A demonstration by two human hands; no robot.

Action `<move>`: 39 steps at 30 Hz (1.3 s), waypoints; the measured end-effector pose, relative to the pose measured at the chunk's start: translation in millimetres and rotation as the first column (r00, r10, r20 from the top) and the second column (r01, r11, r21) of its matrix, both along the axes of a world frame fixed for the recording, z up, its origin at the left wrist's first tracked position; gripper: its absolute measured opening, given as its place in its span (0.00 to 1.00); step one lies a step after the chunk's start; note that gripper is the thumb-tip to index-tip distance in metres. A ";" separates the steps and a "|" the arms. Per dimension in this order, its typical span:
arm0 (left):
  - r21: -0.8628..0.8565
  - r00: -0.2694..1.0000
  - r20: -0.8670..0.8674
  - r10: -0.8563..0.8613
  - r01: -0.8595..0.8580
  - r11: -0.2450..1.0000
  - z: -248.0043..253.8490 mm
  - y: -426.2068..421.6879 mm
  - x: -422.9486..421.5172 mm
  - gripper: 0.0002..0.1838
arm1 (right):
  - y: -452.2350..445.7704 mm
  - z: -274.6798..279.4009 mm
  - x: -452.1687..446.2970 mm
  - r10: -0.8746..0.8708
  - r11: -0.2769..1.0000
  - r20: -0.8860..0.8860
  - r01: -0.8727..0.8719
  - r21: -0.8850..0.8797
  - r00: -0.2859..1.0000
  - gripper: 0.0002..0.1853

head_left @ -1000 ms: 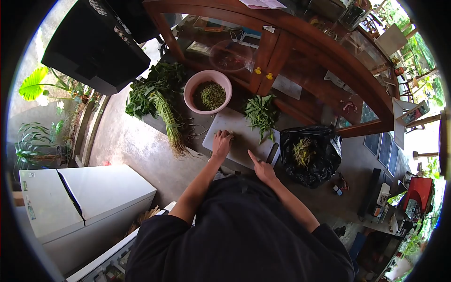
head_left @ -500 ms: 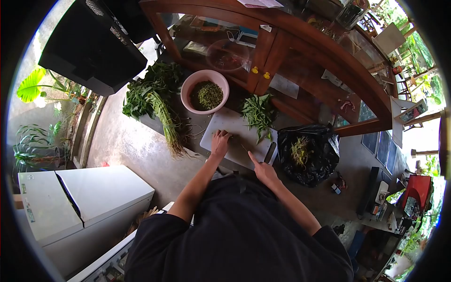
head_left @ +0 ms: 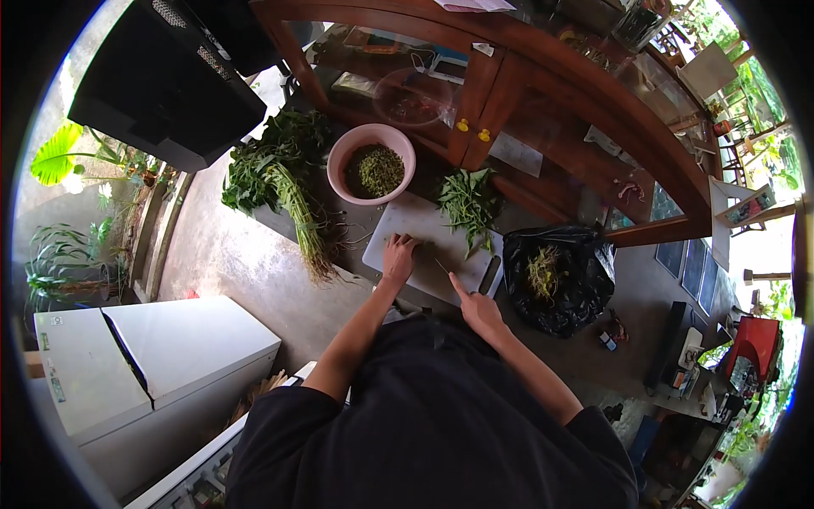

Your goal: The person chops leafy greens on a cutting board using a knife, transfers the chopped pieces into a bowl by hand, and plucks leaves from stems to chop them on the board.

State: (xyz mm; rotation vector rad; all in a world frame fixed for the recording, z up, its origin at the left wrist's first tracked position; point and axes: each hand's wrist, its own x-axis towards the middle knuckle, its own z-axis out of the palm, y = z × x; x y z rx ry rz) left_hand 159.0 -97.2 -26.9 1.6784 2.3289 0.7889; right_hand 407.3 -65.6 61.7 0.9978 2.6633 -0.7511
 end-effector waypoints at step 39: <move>0.112 0.992 -0.023 -0.125 0.127 0.986 39.8 -15.8 3.6 0.08 | -0.9 -40.6 -5.6 -0.064 0.998 -0.046 0.065 0.011 0.997 0.46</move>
